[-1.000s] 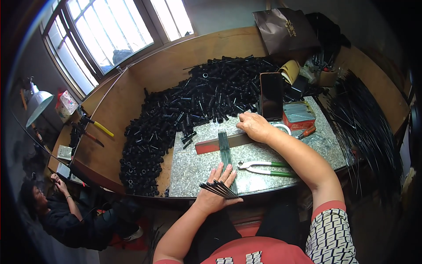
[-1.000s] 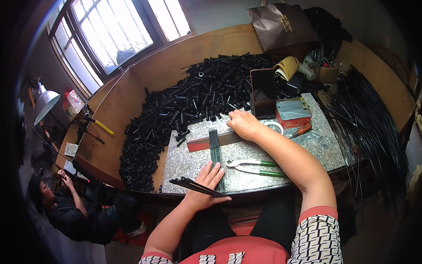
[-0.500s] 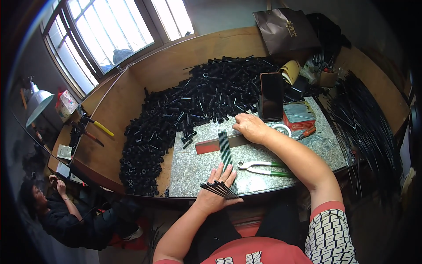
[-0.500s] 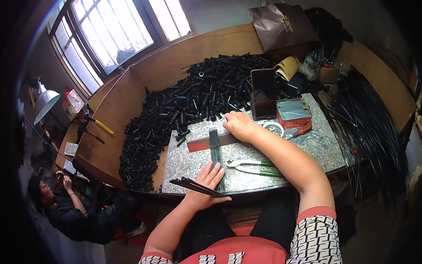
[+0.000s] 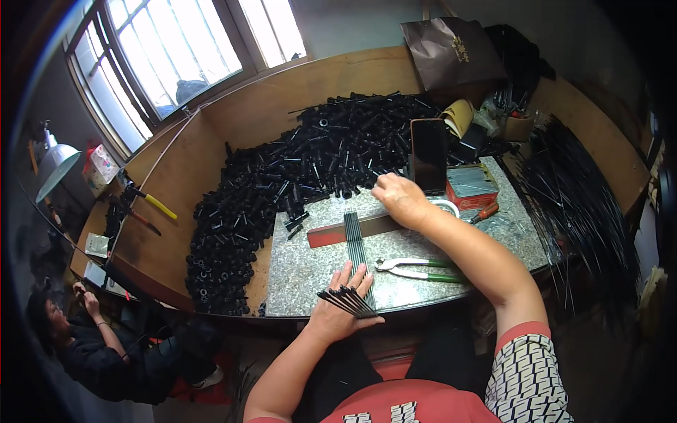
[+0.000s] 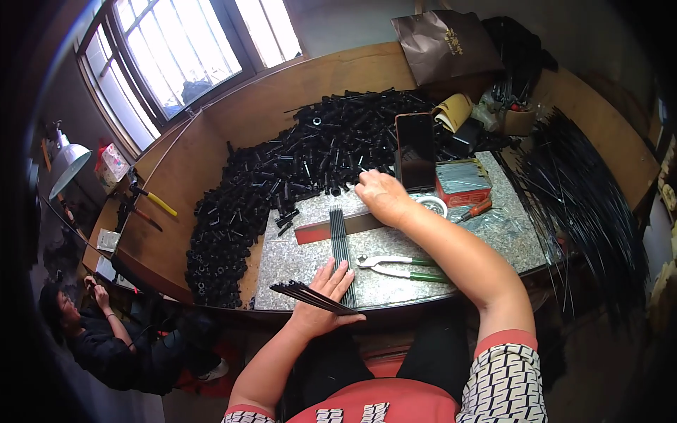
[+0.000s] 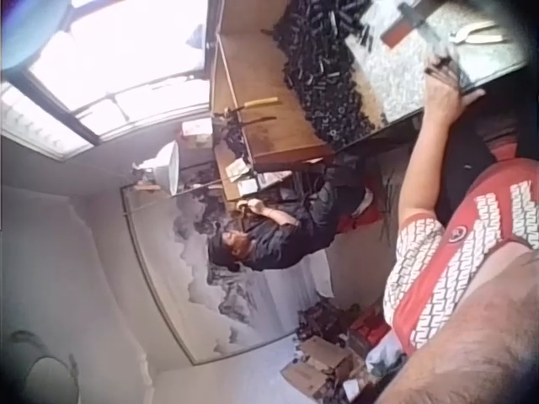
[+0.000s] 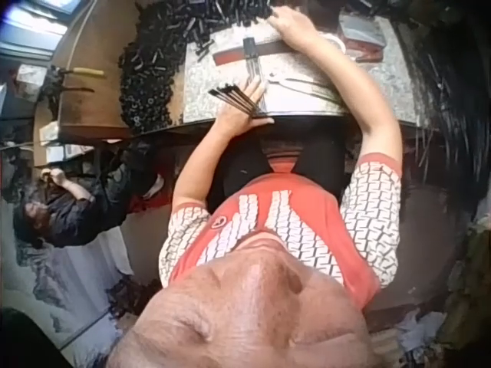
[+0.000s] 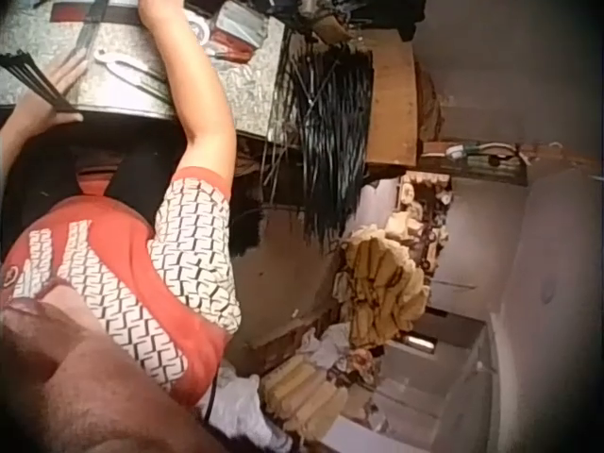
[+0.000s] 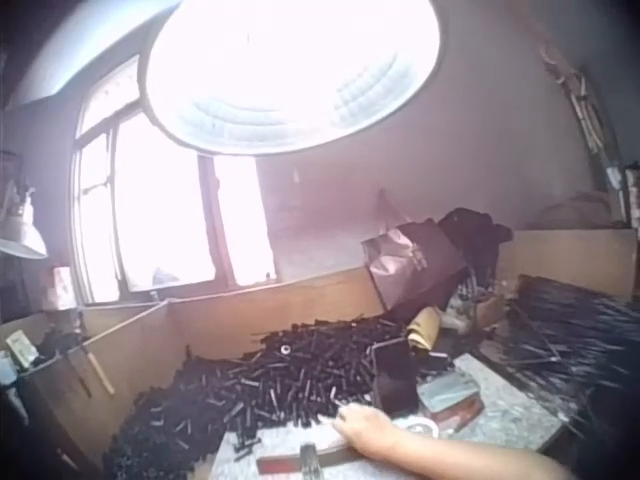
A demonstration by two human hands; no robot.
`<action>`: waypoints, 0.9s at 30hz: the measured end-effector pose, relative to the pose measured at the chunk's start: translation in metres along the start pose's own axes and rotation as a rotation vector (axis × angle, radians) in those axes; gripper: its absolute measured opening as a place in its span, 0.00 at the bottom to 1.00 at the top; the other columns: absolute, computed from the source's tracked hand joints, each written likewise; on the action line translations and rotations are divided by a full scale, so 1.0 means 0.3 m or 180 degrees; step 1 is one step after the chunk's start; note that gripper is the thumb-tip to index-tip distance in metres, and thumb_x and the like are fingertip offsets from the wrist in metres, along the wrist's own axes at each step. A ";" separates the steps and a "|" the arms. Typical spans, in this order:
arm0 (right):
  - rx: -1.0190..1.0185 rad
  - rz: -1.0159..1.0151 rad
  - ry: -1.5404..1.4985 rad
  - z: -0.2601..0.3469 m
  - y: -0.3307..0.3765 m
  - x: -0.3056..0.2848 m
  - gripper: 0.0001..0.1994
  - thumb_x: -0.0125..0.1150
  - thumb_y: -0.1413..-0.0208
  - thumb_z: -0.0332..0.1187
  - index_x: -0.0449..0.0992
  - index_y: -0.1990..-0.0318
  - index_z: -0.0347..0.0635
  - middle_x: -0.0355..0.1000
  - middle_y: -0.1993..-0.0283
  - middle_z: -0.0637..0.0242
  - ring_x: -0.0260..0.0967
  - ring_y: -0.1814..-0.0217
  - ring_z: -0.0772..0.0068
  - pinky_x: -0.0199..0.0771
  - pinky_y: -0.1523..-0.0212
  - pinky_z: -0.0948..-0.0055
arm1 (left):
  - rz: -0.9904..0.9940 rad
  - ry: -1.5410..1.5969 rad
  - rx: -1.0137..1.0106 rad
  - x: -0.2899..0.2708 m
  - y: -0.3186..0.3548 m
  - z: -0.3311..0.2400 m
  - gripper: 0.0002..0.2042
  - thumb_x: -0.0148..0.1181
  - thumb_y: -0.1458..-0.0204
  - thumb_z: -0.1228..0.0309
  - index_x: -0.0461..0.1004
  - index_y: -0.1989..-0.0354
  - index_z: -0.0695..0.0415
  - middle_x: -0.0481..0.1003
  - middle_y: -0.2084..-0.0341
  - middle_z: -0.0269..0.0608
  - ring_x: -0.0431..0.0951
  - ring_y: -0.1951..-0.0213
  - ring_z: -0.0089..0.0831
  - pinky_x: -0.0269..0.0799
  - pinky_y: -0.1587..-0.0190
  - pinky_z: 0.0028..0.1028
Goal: Assembling bundles of black bristles into metal sleeves, crimping them with pliers, and measuring for quality.
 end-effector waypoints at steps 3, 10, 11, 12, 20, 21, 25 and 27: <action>0.0283 0.0269 0.0491 -0.076 0.034 -0.145 0.02 0.55 0.57 0.26 0.73 0.75 0.40 0.69 0.66 0.60 0.69 0.58 0.60 0.72 0.58 0.65 | -0.0020 -0.0094 -0.0059 0.000 0.016 0.015 0.43 0.61 0.58 0.41 0.61 0.41 0.63 0.60 0.41 0.53 0.53 0.36 0.57 0.53 0.38 0.49; 0.1620 0.1397 0.1411 -0.406 0.277 -0.255 0.07 0.52 0.57 0.22 0.78 0.73 0.35 0.74 0.66 0.48 0.73 0.60 0.48 0.74 0.58 0.57 | -0.0022 -0.0218 -0.0067 -0.005 0.022 0.015 0.44 0.59 0.59 0.38 0.62 0.41 0.62 0.60 0.40 0.54 0.54 0.36 0.54 0.46 0.35 0.50; 0.1635 0.1410 0.1433 -0.418 0.309 -0.251 0.07 0.52 0.56 0.23 0.78 0.74 0.35 0.74 0.68 0.47 0.74 0.62 0.47 0.74 0.59 0.56 | -0.0063 -0.0161 0.0002 0.007 0.032 0.026 0.43 0.55 0.57 0.37 0.62 0.41 0.62 0.60 0.40 0.53 0.54 0.36 0.53 0.46 0.35 0.50; 0.1565 0.1467 0.1433 -0.436 0.335 -0.252 0.06 0.53 0.56 0.23 0.77 0.74 0.34 0.74 0.68 0.46 0.74 0.62 0.47 0.74 0.59 0.56 | -0.0061 -0.0207 0.0027 0.012 0.031 0.025 0.43 0.55 0.57 0.37 0.62 0.41 0.62 0.60 0.40 0.53 0.54 0.36 0.53 0.46 0.35 0.51; 0.1476 0.1401 0.1257 -0.355 0.300 -0.317 0.06 0.53 0.56 0.23 0.77 0.73 0.34 0.74 0.67 0.46 0.73 0.61 0.46 0.74 0.59 0.55 | -0.0476 0.0037 0.0138 -0.035 0.069 0.018 0.44 0.59 0.60 0.39 0.61 0.40 0.61 0.61 0.40 0.51 0.54 0.35 0.50 0.49 0.38 0.52; 0.1478 0.1374 0.1197 -0.336 0.295 -0.335 0.07 0.51 0.56 0.21 0.77 0.72 0.34 0.74 0.66 0.46 0.74 0.60 0.47 0.74 0.58 0.56 | -0.0525 0.0119 0.0185 -0.042 0.075 0.016 0.44 0.59 0.60 0.39 0.61 0.40 0.61 0.61 0.40 0.51 0.54 0.35 0.49 0.49 0.38 0.53; 0.1398 0.0675 0.0794 -0.275 0.280 -0.409 0.04 0.48 0.53 0.21 0.67 0.68 0.35 0.71 0.64 0.46 0.69 0.59 0.44 0.69 0.59 0.52 | -0.0890 0.1497 0.0013 -0.103 0.043 0.003 0.47 0.65 0.63 0.42 0.60 0.40 0.65 0.62 0.40 0.53 0.60 0.37 0.47 0.53 0.37 0.41; 0.1167 0.0301 0.0337 -0.192 0.257 -0.445 0.04 0.50 0.52 0.21 0.62 0.68 0.36 0.68 0.65 0.47 0.68 0.61 0.41 0.67 0.62 0.50 | -0.0964 0.3095 -0.0086 -0.188 0.000 -0.023 0.47 0.65 0.65 0.40 0.62 0.41 0.67 0.71 0.47 0.49 0.70 0.44 0.38 0.61 0.41 0.33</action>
Point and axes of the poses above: each hand's wrist, its own y-axis away from the middle knuckle, its own x-axis out of the palm, z = x × y, the point moved 2 cm from there along -y, towards the middle knuckle
